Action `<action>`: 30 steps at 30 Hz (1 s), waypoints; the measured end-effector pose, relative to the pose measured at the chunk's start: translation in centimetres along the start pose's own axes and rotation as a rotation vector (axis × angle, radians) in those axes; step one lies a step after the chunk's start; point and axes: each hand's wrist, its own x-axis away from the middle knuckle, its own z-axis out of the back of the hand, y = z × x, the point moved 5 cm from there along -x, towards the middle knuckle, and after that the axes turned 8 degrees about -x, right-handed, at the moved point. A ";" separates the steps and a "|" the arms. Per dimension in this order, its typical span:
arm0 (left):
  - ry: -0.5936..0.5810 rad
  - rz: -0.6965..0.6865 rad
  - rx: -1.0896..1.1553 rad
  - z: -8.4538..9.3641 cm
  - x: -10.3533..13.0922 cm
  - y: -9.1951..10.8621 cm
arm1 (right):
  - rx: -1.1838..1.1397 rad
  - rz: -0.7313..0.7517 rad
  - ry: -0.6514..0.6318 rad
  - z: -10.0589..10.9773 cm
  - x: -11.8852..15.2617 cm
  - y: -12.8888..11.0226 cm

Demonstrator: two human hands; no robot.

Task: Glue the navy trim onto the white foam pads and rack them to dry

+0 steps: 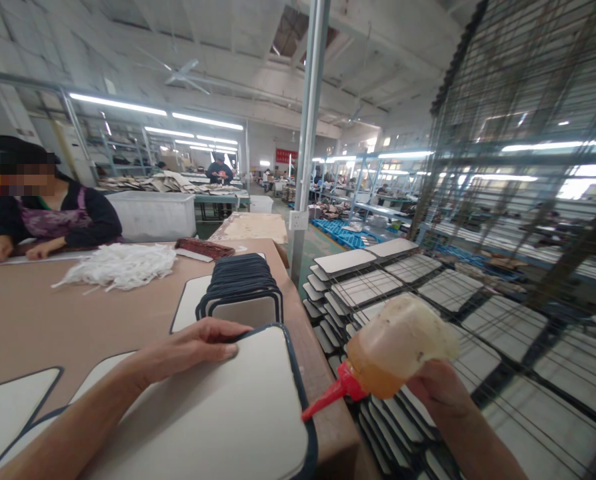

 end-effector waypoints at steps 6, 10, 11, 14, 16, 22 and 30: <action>0.106 0.023 0.048 0.9 0.4 -1.0 | 0.000 0.000 0.010 0.6 -0.1 0.3; 0.183 0.044 0.064 1.3 0.8 -1.4 | -0.007 0.004 0.015 0.5 -0.1 0.3; 0.193 0.048 0.076 1.4 0.9 -1.5 | -0.011 0.009 0.019 0.4 0.0 0.2; 0.214 0.047 0.121 1.3 1.2 -1.7 | -0.030 0.037 0.071 0.1 0.4 0.1; 0.226 0.035 0.150 1.3 1.2 -1.8 | -0.040 0.072 0.131 0.1 0.6 0.0; 0.307 0.059 0.249 1.5 1.0 -3.3 | -0.024 0.204 0.186 0.7 0.8 -0.4; 0.529 0.066 0.421 0.7 0.1 -4.8 | -0.011 0.342 0.195 2.1 1.0 0.0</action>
